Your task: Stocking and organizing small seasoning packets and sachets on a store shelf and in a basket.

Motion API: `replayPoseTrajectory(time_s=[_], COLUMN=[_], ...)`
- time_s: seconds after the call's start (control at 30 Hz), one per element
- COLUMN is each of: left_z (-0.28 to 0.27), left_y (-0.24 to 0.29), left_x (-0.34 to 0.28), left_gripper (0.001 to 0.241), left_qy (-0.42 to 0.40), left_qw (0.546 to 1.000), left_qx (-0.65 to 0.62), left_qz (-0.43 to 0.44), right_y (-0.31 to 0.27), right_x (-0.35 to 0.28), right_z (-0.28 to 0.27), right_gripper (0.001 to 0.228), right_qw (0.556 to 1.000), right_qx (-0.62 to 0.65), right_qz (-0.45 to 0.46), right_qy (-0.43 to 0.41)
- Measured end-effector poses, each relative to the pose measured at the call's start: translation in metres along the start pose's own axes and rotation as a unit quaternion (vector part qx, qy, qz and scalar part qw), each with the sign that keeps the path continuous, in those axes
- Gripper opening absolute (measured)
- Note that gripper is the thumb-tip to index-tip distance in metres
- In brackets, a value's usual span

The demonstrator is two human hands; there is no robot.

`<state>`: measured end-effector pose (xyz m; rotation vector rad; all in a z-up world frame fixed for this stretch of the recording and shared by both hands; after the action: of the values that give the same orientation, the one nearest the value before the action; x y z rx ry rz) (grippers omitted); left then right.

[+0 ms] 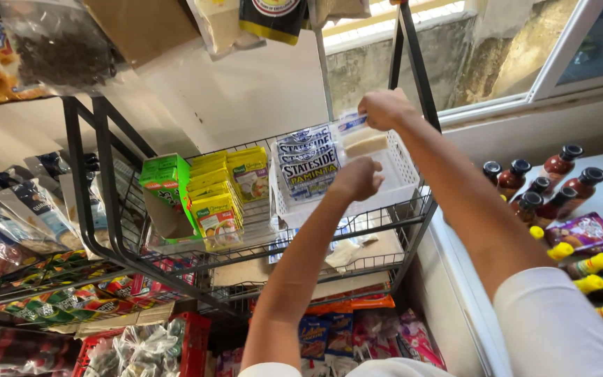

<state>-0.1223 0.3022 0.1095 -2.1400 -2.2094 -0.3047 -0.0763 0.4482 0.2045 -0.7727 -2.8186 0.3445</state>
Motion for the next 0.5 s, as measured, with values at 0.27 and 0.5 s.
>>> replayPoseTrajectory(time_s=[0.27,0.5], left_z=[0.127,0.107], left_y=[-0.048,-0.043], left_x=[0.088,0.083], left_gripper=[0.037,0.067], left_qy=[-0.109,-0.116], left_qw=[0.993,0.984], left_qx=[0.034,0.026], left_qz=[-0.029,-0.13], right_y=[0.02,0.012], right_x=[0.017,0.017], right_z=[0.035,0.032], right_gripper=[0.018,0.015], right_qw=[0.986,0.966], right_qx=[-0.129,-0.172], right_qz=[0.043,0.007], right_qy=[0.1,0.192])
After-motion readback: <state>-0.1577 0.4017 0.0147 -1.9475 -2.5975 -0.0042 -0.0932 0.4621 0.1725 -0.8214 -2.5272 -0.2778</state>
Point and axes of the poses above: each hand's wrist, its own x-axis towards the middle knuckle, its own z-axis out of the palm, y = z × x, the point moved 2 cm from there along x, towards the middle knuckle, and after that the axes turned 13 degrees about x, right-handed, at the moved point
